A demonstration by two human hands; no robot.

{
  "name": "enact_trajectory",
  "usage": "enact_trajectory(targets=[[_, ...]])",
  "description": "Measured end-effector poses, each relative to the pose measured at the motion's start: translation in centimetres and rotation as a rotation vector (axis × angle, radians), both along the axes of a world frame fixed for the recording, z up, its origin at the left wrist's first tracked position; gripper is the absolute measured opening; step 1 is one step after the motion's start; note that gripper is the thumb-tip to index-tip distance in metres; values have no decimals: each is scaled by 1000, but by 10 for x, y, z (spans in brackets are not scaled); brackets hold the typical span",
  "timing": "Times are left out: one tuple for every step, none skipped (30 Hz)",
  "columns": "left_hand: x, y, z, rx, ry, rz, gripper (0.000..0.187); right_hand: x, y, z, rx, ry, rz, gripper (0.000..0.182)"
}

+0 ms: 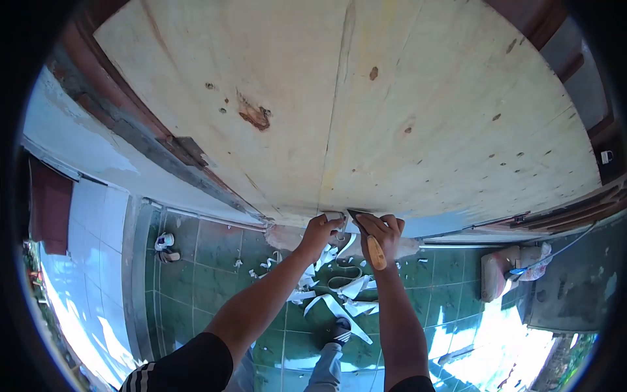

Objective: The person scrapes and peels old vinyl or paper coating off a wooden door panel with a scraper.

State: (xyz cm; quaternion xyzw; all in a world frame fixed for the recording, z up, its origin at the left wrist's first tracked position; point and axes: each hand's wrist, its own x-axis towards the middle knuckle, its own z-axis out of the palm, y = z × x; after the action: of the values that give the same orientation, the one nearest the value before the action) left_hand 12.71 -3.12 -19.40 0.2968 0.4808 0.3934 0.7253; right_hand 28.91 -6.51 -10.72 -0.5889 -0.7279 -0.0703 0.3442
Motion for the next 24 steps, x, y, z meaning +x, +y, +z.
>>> enact_trajectory(targets=[[4, -3, 0, -17, -29, 68, 27, 1, 2, -11, -41, 52, 48, 17], [9, -4, 2, -74, -72, 137, 26, 1, 6, -17, -90, 46, 106, 17], [12, -6, 6, -127, -114, 204, 25, 1, 5, -17, -92, 82, 94, 16], [13, -6, 14, -174, -155, 269, 24, 1, 5, -16, -91, 121, 80, 15], [16, -3, 24, -198, -140, 271, 32, 4, 3, -10, -70, 127, 89, 15], [20, -1, 23, -154, -98, 257, 33, 8, -1, -1, -48, 133, 94, 15], [22, -2, 21, -114, -56, 241, 33, 12, -6, 5, -30, 138, 97, 15], [25, -4, 19, -77, -17, 226, 34, 17, -14, 6, -49, 150, 93, 16], [28, -7, 19, -47, -62, 286, 35, 25, -25, 6, -67, 160, 87, 16], [30, -8, 7, -18, -35, 297, 35, 32, -34, 4, -84, 168, 81, 17], [31, -7, -9, 9, -6, 304, 37, 40, -42, 0, -100, 157, 88, 19], [33, -7, -20, 37, 22, 305, 39, 47, -51, -2, -113, 157, 89, 18], [33, -7, -8, 31, 63, 311, 42, 52, -57, -5, -123, 157, 91, 18], [34, -8, 3, 23, 104, 316, 44, 56, -63, -8, -134, 157, 90, 18], [33, -9, 9, 11, 147, 318, 47, 60, -68, -12, -124, 169, 89, 16], [34, -9, 5, 78, 239, 298, 53, 61, -74, -16, -131, 191, 76, 15], [36, -7, 1, 146, 328, 275, 59, 61, -80, -20, -137, 212, 61, 14], [35, -5, -2, 214, 417, 254, 65, 61, -85, -23, -143, 232, 50, 13], [32, -5, 9, 260, 513, 233, 65, 60, -91, -27, -167, 245, 22, 12], [28, -5, 22, 307, 608, 212, 65, 58, -97, -32, -189, 256, -6, 11], [27, -6, 31, 358, 701, 185, 66, 55, -104, -37, -209, 267, -39, 11], [29, -7, 25, 357, 658, 201, 65, 53, -113, -43, -225, 300, -62, 11], [31, -8, 19, 357, 618, 220, 64, 50, -122, -50, -239, 334, -82, 10], [33, -10, 13, 356, 576, 235, 63, 46, -132, -56, -255, 368, -105, 10]])
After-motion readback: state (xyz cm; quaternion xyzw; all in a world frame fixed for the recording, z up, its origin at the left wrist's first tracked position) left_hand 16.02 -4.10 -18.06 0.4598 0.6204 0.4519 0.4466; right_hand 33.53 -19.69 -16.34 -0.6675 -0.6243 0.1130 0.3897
